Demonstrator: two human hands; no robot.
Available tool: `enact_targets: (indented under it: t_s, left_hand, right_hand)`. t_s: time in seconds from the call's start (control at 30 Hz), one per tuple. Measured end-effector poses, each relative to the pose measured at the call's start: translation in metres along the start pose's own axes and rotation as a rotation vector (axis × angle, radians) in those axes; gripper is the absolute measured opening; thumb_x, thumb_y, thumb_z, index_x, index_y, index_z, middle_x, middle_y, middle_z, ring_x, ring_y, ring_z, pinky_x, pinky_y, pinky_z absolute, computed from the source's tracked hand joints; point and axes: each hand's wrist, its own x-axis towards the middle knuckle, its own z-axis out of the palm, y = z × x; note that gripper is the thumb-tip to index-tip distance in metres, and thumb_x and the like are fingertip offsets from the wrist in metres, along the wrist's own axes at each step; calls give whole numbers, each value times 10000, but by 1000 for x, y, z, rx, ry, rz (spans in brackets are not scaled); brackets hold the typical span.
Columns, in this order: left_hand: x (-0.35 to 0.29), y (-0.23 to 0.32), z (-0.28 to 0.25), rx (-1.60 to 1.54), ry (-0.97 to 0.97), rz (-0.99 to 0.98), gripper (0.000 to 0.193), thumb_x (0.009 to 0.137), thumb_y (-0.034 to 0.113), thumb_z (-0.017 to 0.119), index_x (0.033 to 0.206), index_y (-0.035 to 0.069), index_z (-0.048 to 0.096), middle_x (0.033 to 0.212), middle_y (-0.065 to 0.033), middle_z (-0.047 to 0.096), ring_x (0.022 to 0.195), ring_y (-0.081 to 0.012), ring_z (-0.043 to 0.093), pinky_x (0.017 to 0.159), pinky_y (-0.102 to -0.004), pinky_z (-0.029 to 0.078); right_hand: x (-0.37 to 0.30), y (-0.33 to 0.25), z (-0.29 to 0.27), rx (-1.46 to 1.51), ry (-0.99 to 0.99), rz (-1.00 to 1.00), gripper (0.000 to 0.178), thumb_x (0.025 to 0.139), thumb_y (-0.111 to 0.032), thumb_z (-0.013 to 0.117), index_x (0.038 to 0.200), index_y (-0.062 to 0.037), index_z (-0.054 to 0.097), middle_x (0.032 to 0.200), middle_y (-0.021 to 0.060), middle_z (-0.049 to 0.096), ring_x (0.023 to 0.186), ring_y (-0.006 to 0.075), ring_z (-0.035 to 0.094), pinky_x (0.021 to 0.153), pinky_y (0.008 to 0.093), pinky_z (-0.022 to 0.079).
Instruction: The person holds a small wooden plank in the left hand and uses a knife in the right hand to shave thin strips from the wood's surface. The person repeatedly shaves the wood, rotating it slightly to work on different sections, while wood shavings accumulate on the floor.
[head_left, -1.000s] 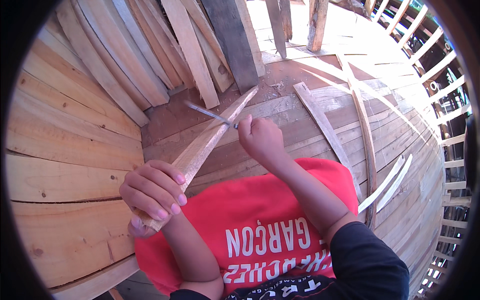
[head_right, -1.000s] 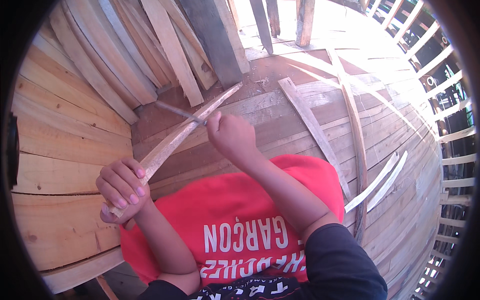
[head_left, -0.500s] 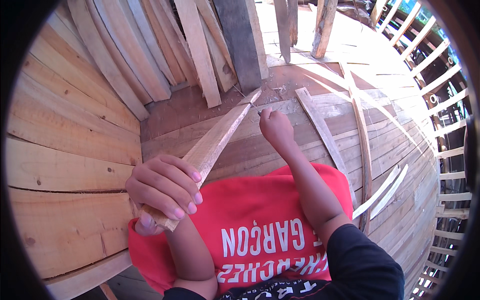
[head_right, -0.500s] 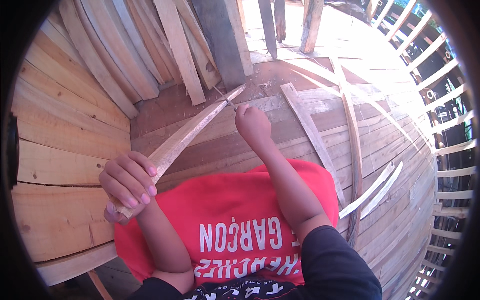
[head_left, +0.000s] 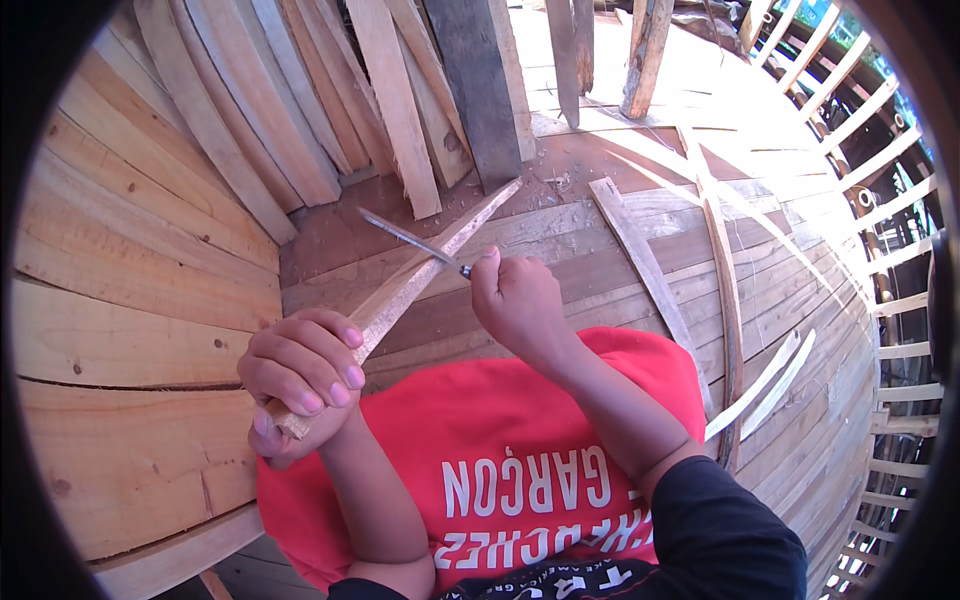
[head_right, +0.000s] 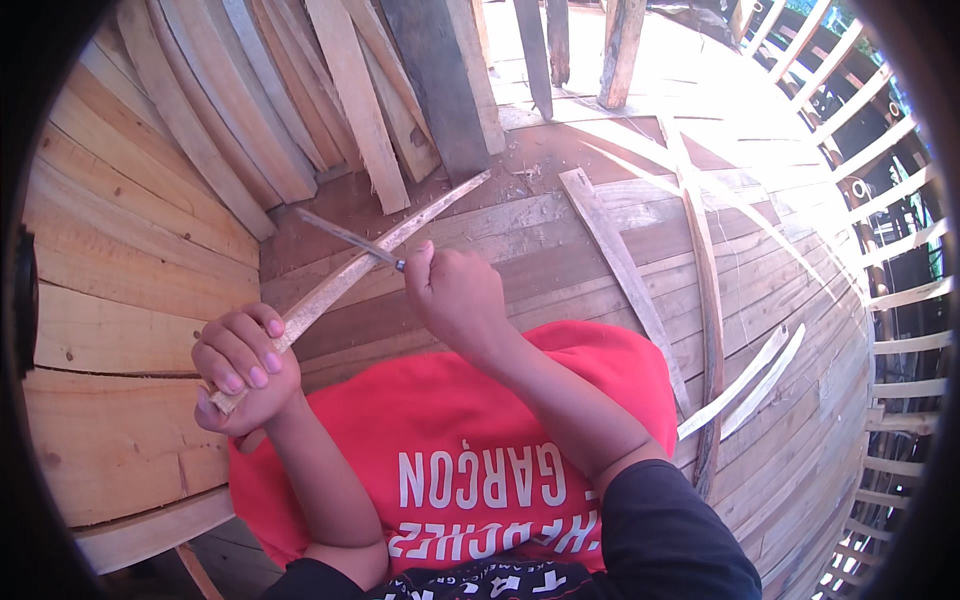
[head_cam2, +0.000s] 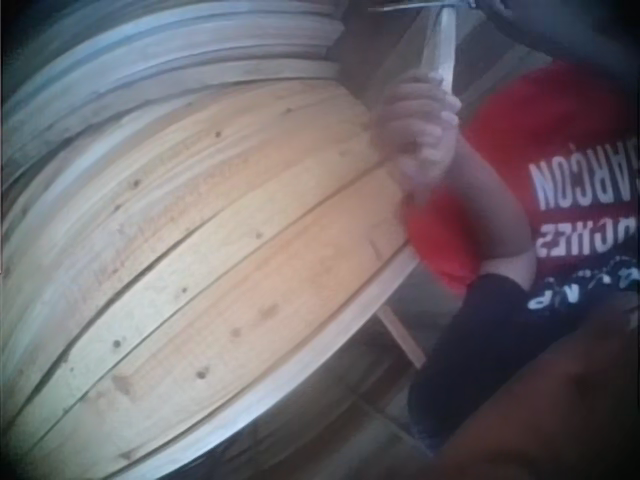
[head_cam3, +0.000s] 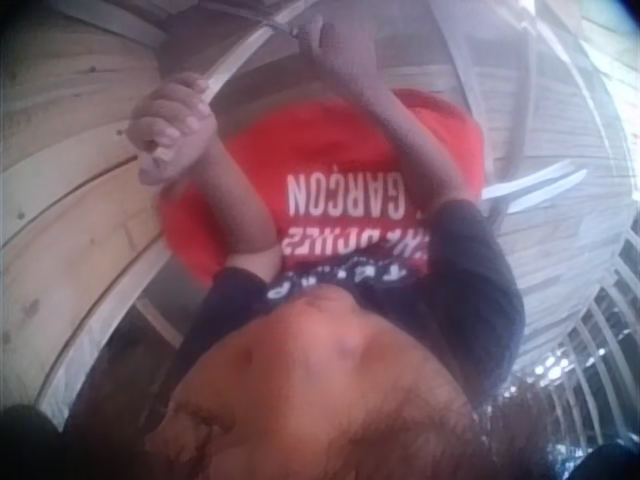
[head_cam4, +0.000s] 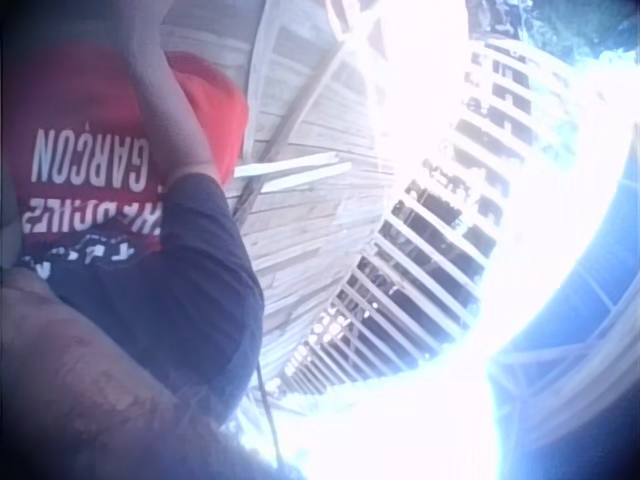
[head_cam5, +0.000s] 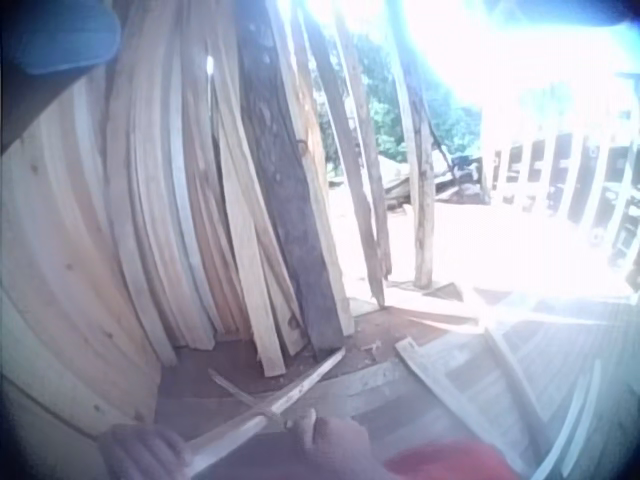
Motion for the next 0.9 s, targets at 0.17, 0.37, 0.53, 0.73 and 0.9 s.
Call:
enact_targets:
  t_s: [0.17,0.37,0.53,0.73,0.9]
  left_hand:
    - [3,-5,10,3,16,-1,327,887,372,476,745,95,574,650,-73,604,586,-219,597,727,-433,516]
    - [-8,-6,3,24,195,35,333,901,399,460,784,106,568,660,-56,586,597,-214,574,721,-439,498]
    - [-1,-3,17,77,-27,-91,283,879,435,458,772,187,540,670,35,517,664,-144,500,796,-396,406]
    - [-9,-7,12,34,164,19,350,910,422,438,798,111,555,663,-49,580,602,-210,558,734,-440,479]
    - [-3,-11,25,53,98,2,356,913,419,441,791,104,554,658,-53,578,599,-213,558,731,-438,481]
  right_hand:
    - [21,32,17,117,108,46,531,972,-270,359,614,17,625,601,261,590,609,465,602,641,563,477]
    - [-5,-5,1,45,-10,-132,570,1005,-298,344,589,-11,607,557,245,571,575,468,589,604,554,480]
    - [32,50,24,71,207,-13,554,1009,-289,356,600,-17,614,554,230,574,545,453,584,576,544,483]
    - [-1,-2,-4,3,32,-87,562,1005,-269,364,582,22,591,571,267,562,600,484,587,614,560,480]
    - [33,53,23,66,221,6,540,1003,-285,369,606,-25,628,556,227,581,547,432,598,566,545,482]
